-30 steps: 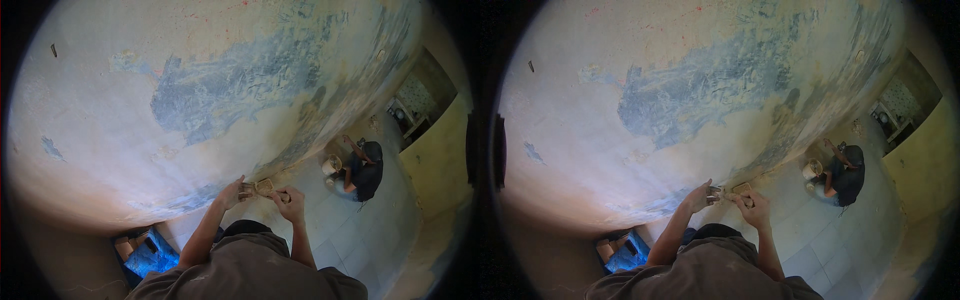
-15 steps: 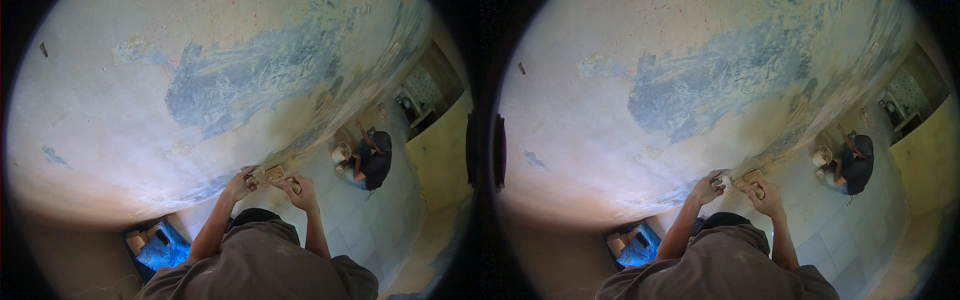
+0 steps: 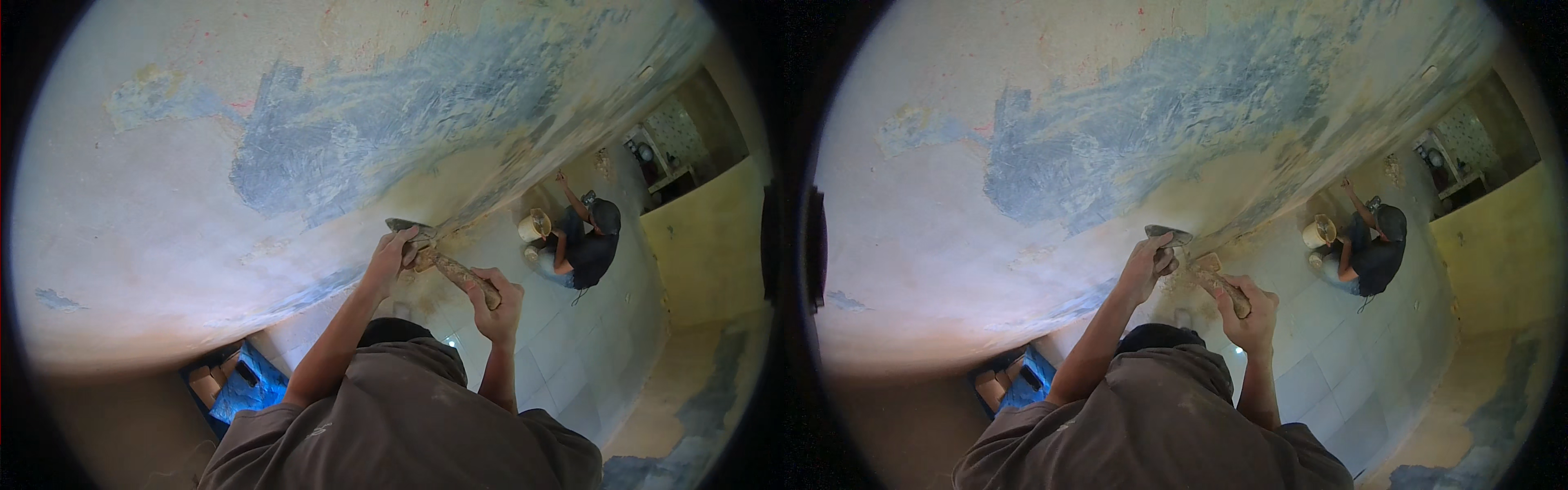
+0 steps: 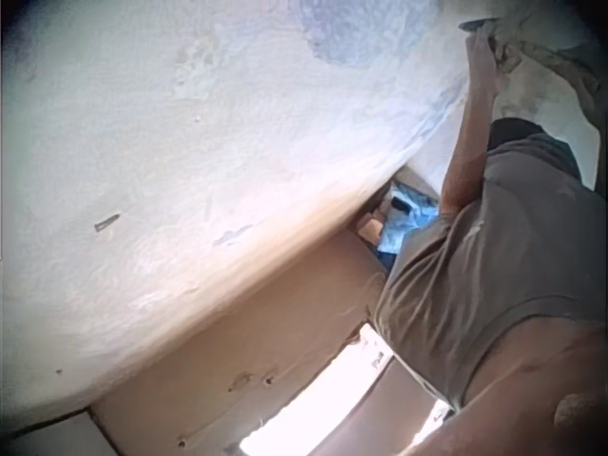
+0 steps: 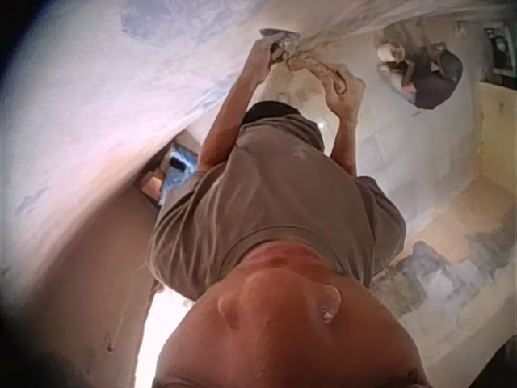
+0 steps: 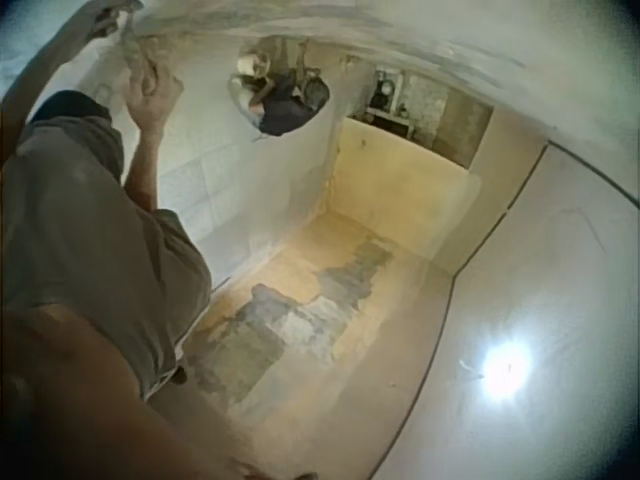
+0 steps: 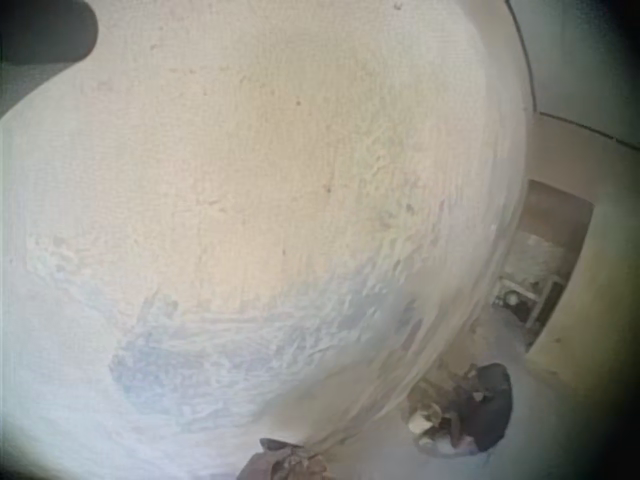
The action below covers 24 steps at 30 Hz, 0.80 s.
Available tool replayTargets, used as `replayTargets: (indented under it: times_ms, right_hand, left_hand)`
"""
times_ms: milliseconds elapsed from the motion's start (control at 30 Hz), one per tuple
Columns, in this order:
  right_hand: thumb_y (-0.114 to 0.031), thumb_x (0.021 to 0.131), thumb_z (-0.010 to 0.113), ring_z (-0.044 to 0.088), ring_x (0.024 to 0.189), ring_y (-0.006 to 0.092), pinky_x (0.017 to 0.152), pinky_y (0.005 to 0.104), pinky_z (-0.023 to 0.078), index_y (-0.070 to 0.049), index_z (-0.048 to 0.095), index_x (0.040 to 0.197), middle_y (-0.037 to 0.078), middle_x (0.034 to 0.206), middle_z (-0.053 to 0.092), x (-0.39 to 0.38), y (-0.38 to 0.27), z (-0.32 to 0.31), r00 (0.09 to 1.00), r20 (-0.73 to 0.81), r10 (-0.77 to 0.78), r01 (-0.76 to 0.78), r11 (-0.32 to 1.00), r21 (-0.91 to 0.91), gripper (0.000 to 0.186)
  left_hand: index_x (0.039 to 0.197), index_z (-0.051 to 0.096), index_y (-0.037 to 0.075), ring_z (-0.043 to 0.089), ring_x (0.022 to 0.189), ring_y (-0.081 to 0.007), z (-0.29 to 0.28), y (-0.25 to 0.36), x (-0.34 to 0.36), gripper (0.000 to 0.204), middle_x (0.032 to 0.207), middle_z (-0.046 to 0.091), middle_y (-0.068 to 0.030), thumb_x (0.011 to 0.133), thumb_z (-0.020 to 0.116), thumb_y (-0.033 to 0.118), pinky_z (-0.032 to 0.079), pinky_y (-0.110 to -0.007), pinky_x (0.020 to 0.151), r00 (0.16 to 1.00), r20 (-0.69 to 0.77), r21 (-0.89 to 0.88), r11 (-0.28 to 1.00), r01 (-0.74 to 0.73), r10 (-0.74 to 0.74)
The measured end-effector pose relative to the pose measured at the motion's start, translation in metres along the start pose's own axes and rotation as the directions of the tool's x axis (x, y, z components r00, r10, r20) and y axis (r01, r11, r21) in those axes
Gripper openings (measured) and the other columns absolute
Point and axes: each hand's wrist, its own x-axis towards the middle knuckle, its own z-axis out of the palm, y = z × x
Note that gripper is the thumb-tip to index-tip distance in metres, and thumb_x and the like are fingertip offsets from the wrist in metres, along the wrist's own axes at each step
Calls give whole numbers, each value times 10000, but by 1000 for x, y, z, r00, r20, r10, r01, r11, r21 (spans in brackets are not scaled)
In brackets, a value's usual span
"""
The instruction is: Patching a damaged or peeling section of a wall with putty or plaster using a trowel.
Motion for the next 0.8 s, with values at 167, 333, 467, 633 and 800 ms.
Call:
replayTargets:
  times_ms: [167,333,467,633,800]
  right_hand:
    - [-99,848,703,691,620,202,612,284,510,13,687,913,134,747,711,39,15,-26,999,38,-15,15,1000,2,132]
    - [-107,828,715,643,508,228,514,286,478,24,685,949,130,627,643,73,23,-56,979,95,-182,181,983,22,181]
    - [-107,823,711,629,490,225,500,285,470,44,679,947,130,613,631,90,33,-59,952,100,-290,294,955,-35,198]
    - [-76,811,700,626,487,237,494,290,471,71,666,951,145,625,635,102,32,-59,940,61,-335,332,942,43,206]
    - [-68,805,691,617,480,250,486,295,468,81,658,963,152,638,636,107,30,-58,921,35,-388,387,921,44,220]
  left_hand:
    - [887,620,56,421,550,-122,40,1,20,371,552,387,20,1016,522,390,353,-292,596,983,-100,18,988,-150,151]
    - [797,571,77,429,540,-118,73,11,27,448,533,414,4,1006,506,468,324,-275,570,955,-196,109,972,-207,225]
    - [785,567,84,447,542,-121,87,15,41,483,529,435,-7,999,491,510,297,-263,541,922,-272,113,961,-253,275]
    - [783,554,89,451,548,-121,103,30,43,490,539,441,-11,1010,448,510,292,-263,538,889,-351,172,953,-248,295]
    - [774,532,91,452,555,-133,109,31,49,455,551,445,-18,1004,444,473,315,-275,546,860,-438,146,965,-220,262]
